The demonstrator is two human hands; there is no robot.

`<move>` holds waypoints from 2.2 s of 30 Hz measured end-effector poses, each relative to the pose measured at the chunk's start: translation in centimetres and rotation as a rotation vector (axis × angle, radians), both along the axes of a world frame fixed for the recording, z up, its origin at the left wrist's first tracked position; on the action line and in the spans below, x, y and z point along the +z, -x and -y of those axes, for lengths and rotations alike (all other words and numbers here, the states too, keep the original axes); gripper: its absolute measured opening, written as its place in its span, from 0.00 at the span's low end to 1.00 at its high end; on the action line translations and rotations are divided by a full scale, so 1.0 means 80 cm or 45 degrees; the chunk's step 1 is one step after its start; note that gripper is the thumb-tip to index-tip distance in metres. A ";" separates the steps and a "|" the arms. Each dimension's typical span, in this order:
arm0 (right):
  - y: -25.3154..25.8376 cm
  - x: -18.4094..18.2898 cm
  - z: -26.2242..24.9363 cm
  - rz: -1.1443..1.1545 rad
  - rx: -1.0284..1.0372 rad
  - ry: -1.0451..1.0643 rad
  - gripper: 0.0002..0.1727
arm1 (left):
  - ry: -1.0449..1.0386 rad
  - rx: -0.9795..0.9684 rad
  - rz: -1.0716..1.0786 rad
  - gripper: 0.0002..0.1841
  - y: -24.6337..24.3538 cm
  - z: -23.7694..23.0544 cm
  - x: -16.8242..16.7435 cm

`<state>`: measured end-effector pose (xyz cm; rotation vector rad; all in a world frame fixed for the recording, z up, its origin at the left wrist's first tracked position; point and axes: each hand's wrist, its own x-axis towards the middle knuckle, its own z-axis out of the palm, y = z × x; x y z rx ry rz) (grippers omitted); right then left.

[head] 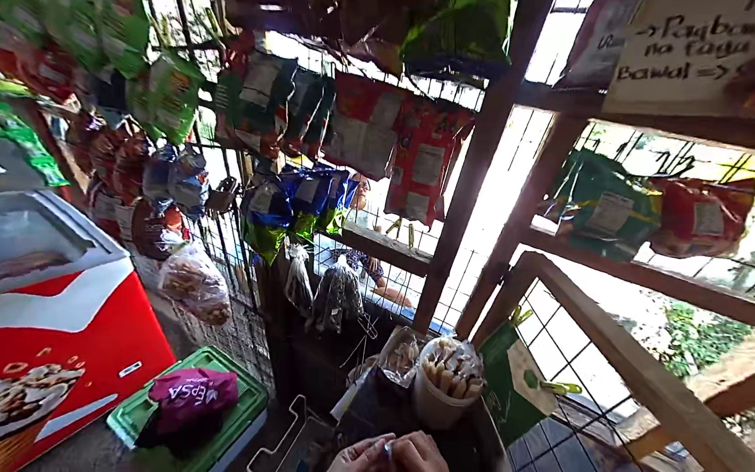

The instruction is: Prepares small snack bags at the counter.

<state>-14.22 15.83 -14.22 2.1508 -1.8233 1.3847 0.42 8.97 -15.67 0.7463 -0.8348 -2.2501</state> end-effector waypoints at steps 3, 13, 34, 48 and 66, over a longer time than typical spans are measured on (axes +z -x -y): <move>-0.001 -0.002 -0.004 -0.001 -0.055 0.028 0.07 | -0.127 0.042 0.015 0.11 0.000 -0.005 0.008; 0.000 0.009 -0.008 0.147 0.011 -0.037 0.08 | -0.157 0.129 0.041 0.09 0.002 -0.010 0.010; -0.007 -0.015 -0.005 0.110 0.026 -0.040 0.13 | 0.031 0.263 0.263 0.06 0.000 -0.007 0.022; 0.001 -0.011 -0.001 0.374 0.098 0.142 0.07 | 0.195 0.155 0.137 0.10 -0.017 0.002 0.030; 0.001 -0.013 -0.005 0.364 0.100 0.313 0.05 | 0.097 -0.002 -0.170 0.09 -0.012 -0.002 0.030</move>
